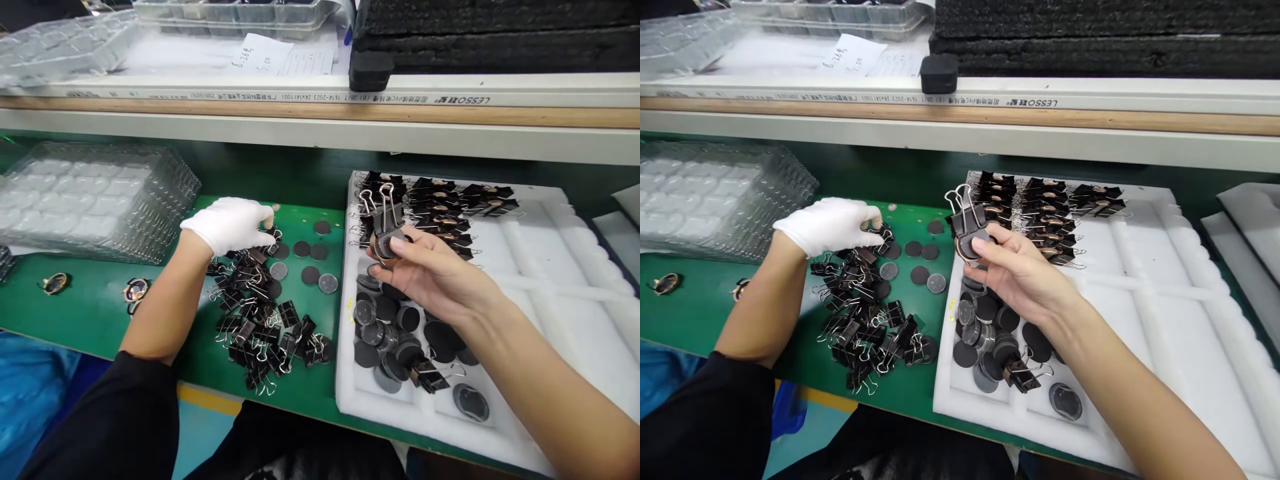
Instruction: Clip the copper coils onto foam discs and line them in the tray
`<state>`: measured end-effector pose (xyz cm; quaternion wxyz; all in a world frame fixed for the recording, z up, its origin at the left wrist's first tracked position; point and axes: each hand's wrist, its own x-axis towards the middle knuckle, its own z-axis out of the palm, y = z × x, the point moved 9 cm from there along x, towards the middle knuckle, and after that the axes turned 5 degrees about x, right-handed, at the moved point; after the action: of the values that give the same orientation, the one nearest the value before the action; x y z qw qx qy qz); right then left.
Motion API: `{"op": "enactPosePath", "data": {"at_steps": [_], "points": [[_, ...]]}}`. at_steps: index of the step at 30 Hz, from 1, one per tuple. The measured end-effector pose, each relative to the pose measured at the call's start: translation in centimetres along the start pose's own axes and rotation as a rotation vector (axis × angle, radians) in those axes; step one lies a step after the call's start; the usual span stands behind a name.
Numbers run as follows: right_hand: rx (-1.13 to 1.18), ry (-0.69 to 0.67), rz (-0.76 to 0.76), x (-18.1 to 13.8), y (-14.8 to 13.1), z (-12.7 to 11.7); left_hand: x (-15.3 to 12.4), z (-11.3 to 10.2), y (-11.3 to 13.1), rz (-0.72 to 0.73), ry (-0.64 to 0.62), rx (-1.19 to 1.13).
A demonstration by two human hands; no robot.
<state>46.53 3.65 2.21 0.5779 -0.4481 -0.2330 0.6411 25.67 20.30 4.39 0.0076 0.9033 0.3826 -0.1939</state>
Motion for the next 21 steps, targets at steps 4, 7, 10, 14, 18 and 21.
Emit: {"op": "enactPosePath", "data": {"at_steps": [4, 7, 10, 14, 18, 21], "points": [[0.057, -0.009, 0.021, 0.0, 0.5, 0.2, 0.6, 0.9, 1.2, 0.024, -0.028, -0.009], [0.068, -0.031, 0.033, -0.1, 0.6, 0.3, 0.7, 0.8, 1.9, 0.044, 0.001, -0.034], [0.035, -0.056, 0.063, -0.1, 0.9, 0.5, 0.7, 1.0, 2.6, 0.066, -0.015, -0.048], [0.001, -0.072, 0.088, -0.1, 1.2, 0.7, 1.0, 0.8, 2.9, 0.024, 0.002, 0.048], [0.006, -0.065, 0.088, -0.1, 1.3, 0.7, 1.0, 0.8, 3.2, -0.005, -0.028, 0.067], [0.007, -0.054, 0.091, -0.1, 1.3, 0.5, 0.6, 0.8, 3.1, -0.058, -0.065, 0.079]]}}
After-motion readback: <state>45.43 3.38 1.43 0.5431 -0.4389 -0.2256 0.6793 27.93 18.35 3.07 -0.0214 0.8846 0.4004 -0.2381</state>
